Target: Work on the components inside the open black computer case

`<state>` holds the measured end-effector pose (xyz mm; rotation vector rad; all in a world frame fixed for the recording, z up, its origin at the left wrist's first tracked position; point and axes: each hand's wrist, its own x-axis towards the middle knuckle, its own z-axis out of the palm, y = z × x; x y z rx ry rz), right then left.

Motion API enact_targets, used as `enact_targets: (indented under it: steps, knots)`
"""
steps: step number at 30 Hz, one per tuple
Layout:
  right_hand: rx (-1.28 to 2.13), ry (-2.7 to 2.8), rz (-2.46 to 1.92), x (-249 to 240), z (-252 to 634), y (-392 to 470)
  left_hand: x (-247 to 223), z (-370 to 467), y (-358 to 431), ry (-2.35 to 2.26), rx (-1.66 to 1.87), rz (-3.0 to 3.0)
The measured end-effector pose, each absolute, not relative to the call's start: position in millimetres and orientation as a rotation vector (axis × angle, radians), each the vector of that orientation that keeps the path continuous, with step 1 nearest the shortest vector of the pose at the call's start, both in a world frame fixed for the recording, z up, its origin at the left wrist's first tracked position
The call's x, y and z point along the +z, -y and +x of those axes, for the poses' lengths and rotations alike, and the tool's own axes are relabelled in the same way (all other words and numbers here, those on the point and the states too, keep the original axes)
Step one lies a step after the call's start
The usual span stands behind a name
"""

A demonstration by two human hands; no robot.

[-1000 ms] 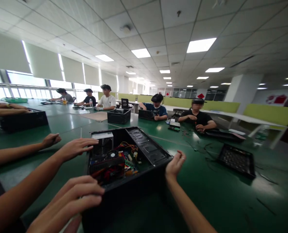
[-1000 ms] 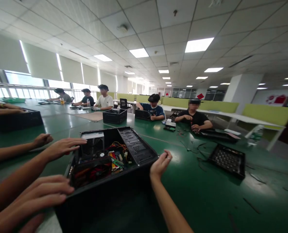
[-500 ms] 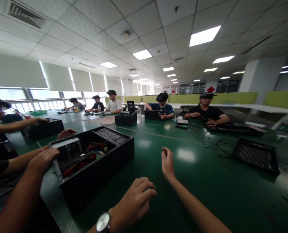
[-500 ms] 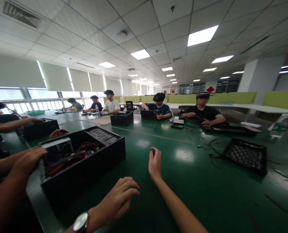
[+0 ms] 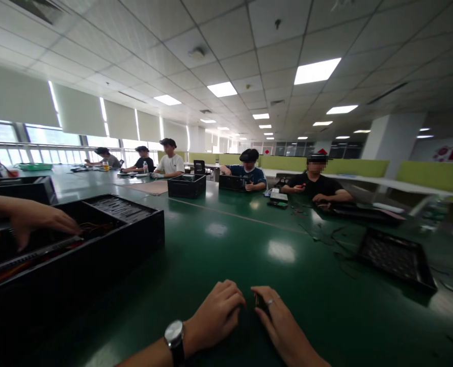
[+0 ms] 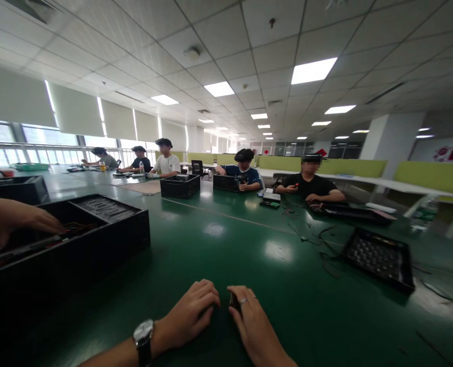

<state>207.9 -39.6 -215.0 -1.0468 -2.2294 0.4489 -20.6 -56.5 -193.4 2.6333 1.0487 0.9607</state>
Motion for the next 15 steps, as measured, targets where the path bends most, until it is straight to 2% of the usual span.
enact_targets:
  steps: [5, 15]
  knots:
    - [0.518, 2.223, -1.064, -213, 213, 41, -194, -27, 64, -1.080, 0.910, 2.594]
    - [0.418, 2.262, -0.997, -210, 211, 44, -191, -25, 74, -1.057, 0.760, 2.736]
